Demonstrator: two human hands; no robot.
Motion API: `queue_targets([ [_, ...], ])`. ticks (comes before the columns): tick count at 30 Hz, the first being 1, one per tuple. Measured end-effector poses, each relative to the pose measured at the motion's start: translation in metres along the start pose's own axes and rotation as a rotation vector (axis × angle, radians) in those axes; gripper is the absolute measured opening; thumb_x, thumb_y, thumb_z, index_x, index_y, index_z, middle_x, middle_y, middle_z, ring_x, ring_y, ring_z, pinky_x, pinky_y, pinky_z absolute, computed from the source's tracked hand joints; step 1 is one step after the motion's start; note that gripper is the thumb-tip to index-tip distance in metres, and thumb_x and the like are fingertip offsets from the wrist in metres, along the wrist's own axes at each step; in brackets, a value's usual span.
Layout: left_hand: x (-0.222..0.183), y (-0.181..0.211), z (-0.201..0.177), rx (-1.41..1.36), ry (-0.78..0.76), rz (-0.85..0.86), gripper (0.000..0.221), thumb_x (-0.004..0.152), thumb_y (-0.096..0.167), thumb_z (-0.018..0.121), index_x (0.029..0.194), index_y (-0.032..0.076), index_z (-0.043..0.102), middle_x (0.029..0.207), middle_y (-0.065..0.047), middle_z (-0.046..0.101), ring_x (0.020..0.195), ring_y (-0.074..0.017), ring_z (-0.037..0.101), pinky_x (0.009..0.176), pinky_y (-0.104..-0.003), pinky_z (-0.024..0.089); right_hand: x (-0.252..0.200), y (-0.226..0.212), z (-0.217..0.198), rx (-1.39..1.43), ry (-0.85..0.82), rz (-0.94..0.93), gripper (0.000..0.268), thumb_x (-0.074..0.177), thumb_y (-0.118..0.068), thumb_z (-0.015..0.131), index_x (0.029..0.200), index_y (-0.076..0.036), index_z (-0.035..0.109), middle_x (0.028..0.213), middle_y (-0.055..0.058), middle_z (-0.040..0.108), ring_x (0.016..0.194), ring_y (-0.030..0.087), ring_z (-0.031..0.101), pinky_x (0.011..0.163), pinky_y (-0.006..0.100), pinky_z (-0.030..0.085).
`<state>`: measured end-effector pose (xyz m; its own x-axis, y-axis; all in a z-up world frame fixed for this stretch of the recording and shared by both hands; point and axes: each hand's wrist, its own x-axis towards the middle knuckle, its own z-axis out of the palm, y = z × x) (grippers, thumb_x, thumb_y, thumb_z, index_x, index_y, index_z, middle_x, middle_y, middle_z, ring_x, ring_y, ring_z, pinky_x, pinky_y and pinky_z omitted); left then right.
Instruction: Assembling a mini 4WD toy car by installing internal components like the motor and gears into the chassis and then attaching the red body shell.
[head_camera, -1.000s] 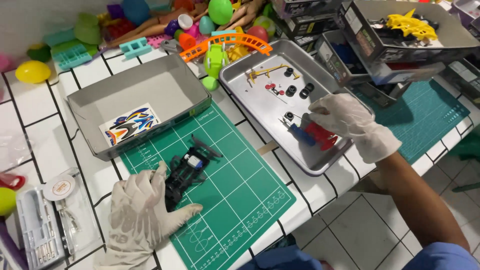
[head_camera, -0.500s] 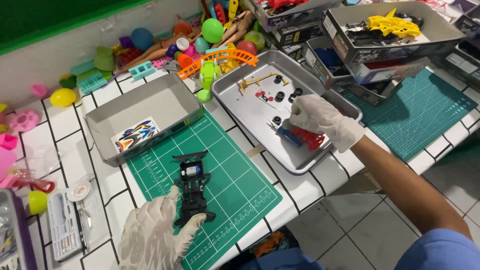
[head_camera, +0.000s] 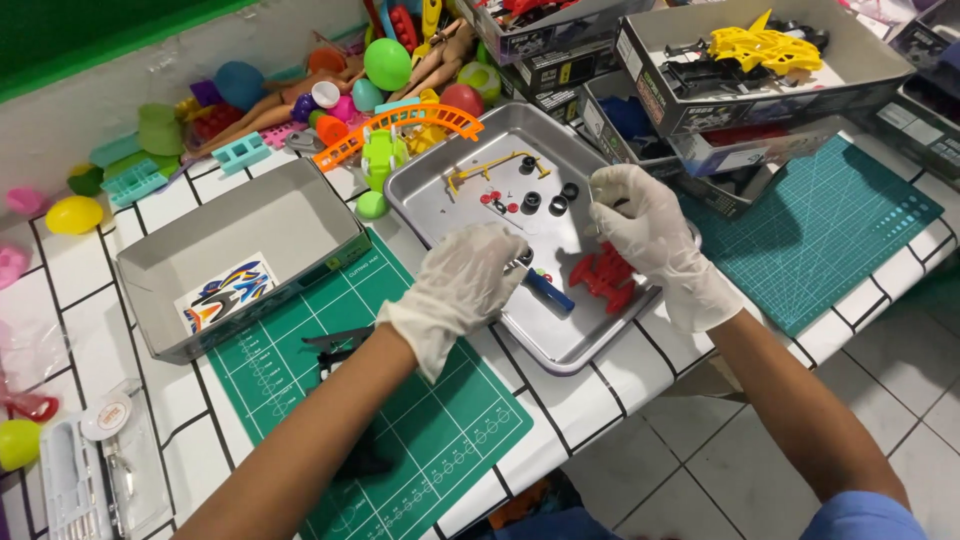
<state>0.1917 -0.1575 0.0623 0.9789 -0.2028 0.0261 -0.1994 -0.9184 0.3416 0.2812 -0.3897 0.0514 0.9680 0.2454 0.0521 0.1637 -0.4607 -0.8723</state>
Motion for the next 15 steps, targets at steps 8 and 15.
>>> queue_targets([
  [8, 0.093, -0.034, 0.091, -0.207, -0.187, -0.209, 0.029, 0.077, 0.037, 0.075, 0.105, 0.031, 0.078, 0.099, -0.002, 0.077, 0.103, -0.0286, 0.075, 0.082, -0.046, 0.063, -0.013, 0.016, 0.003, 0.098, -0.107, 0.097, 0.028, 0.093, 0.000, 0.064, 0.116, -0.010, 0.077, 0.096, 0.013, 0.075, 0.085, 0.016, 0.069, 0.071, 0.035, 0.061],
  [15, 0.097, -0.023, 0.058, -0.235, -0.239, -0.269, 0.023, 0.071, 0.030, 0.079, 0.092, 0.024, 0.082, 0.094, -0.005, 0.080, 0.107, -0.0278, 0.074, 0.092, -0.043, 0.061, -0.013, 0.023, 0.010, 0.058, -0.098, 0.019, 0.028, 0.098, -0.004, 0.055, 0.113, -0.014, 0.077, 0.076, 0.005, 0.067, 0.076, 0.012, 0.058, 0.071, 0.032, 0.051],
])
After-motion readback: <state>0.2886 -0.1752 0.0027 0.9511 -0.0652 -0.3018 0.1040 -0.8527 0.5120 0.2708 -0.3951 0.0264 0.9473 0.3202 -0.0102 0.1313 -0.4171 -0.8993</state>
